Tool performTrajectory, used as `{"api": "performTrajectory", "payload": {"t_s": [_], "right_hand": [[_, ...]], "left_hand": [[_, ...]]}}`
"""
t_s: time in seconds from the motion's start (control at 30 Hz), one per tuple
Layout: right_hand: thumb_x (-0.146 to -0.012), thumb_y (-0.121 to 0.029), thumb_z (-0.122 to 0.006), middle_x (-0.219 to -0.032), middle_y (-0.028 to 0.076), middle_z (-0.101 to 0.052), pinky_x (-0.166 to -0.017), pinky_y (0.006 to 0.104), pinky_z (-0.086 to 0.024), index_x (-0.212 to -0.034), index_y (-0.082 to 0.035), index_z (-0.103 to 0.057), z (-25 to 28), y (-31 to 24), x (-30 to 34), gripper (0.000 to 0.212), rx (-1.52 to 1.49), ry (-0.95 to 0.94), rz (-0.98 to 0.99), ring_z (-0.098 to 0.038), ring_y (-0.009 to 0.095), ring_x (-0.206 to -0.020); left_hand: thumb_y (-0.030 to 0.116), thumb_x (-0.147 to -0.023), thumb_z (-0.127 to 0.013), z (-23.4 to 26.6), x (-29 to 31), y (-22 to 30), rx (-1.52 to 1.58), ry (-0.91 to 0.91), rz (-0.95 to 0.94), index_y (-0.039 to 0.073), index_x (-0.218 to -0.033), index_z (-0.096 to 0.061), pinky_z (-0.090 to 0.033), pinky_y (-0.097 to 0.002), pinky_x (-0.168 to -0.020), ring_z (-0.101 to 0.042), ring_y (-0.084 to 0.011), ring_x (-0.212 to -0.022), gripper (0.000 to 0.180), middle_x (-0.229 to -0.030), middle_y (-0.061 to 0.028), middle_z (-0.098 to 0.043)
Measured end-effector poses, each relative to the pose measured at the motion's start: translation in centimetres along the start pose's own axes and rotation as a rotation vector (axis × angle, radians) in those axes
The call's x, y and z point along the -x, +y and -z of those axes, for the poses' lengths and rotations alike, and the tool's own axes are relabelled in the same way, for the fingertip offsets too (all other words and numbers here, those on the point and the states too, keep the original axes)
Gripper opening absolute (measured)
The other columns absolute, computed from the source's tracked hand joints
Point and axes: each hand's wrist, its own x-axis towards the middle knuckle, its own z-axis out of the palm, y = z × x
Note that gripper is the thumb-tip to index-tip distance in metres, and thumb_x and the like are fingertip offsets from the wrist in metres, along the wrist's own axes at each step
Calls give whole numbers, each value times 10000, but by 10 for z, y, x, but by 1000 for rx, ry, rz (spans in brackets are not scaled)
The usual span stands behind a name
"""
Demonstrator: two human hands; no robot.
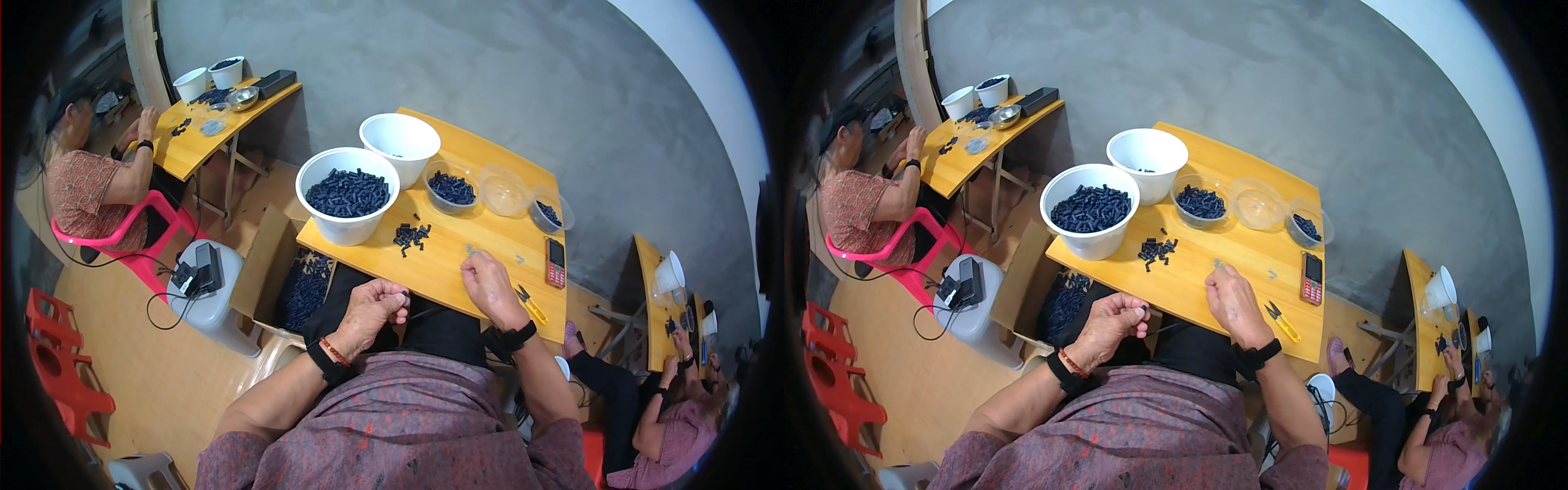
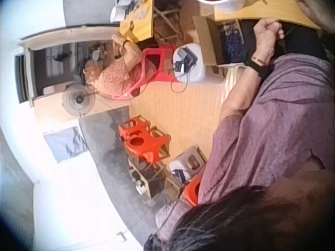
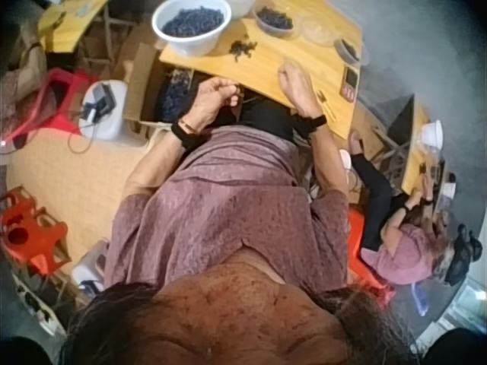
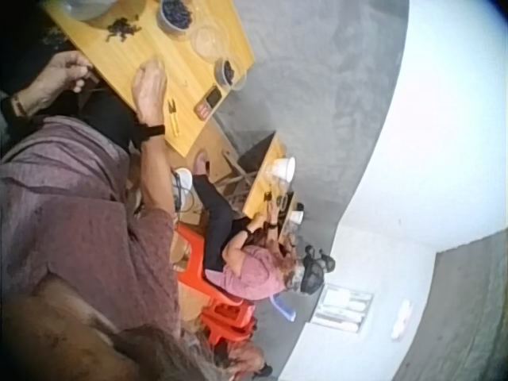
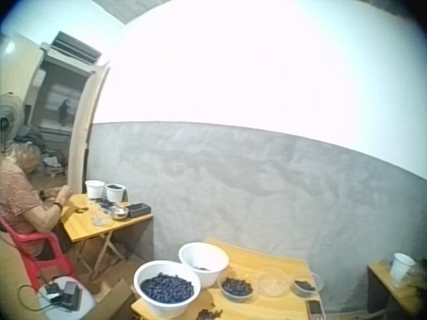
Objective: The person picks up a black plastic component and a small metal pin, inserts the pin into the component, and places the assembled piece on the table, repeating the process several times.
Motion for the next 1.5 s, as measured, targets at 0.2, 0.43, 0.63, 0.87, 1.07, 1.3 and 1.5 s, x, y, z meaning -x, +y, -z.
{"api": "performTrajectory", "payload": {"t_s": [0.2, 0.43, 0.63, 0.87, 1.07, 1.3, 1.5], "right_hand": [[-890, -38, -644, -846, 51, -655, -631, 225, -498, -1004, 25, -639, -4, -48, 7, 130, -765, -112, -358, -606, 88, -705], [-897, 9, -635, -873, 51, -670, -658, 225, -534, -1010, 30, -647, -21, -73, 9, 115, -989, -151, -318, -642, 96, -718], [-894, 4, -648, -875, 48, -685, -660, 223, -533, -995, 34, -661, -32, -64, 8, 106, -999, -126, -265, -644, 97, -725], [-887, -31, -670, -862, 32, -692, -581, 185, -482, -965, 4, -683, -35, -56, 12, 87, -1085, -246, -393, -614, 62, -710], [-878, -32, -680, -843, 20, -685, -568, 185, -478, -952, -3, -688, -36, -59, 12, 79, -1044, -193, -314, -594, 54, -678], [-867, -3, -686, -870, 42, -661, -598, 199, -499, -925, 14, -700, -45, -60, 12, 61, -1062, -158, -298, -603, 75, -695], [-862, 13, -690, -897, 65, -659, -640, 218, -530, -958, 30, -696, -41, -56, 14, 97, -1096, -223, -274, -629, 107, -722]], "left_hand": [[31, -941, -597, -5, 2, 3, 29, -42, -46, -11, -1026, -609, -543, -241, -652, -612, -116, -693, 96, -885, -70, -656], [50, -940, -612, -6, 4, 5, 32, -102, -53, 3, -1038, -600, -545, -247, -664, -614, -118, -707, 110, -913, -85, -666], [33, -932, -618, -6, 4, 5, 54, -96, -100, -2, -1024, -592, -546, -248, -655, -615, -116, -686, 102, -900, -98, -675], [25, -931, -617, -7, 4, 5, 21, -104, -124, -24, -1007, -592, -546, -249, -639, -614, -117, -681, 93, -902, -100, -673], [19, -933, -612, -8, 5, 7, -18, -82, -118, -31, -987, -599, -545, -245, -625, -613, -111, -676, 75, -891, -91, -668], [12, -929, -612, -9, 4, 6, -107, -46, -201, -33, -973, -583, -534, -230, -595, -611, -103, -656, 69, -848, -90, -669], [13, -930, -614, -5, 3, 4, -95, -63, -186, -15, -954, -565, -550, -250, -613, -625, -119, -669, 62, -857, -105, -669]]}}
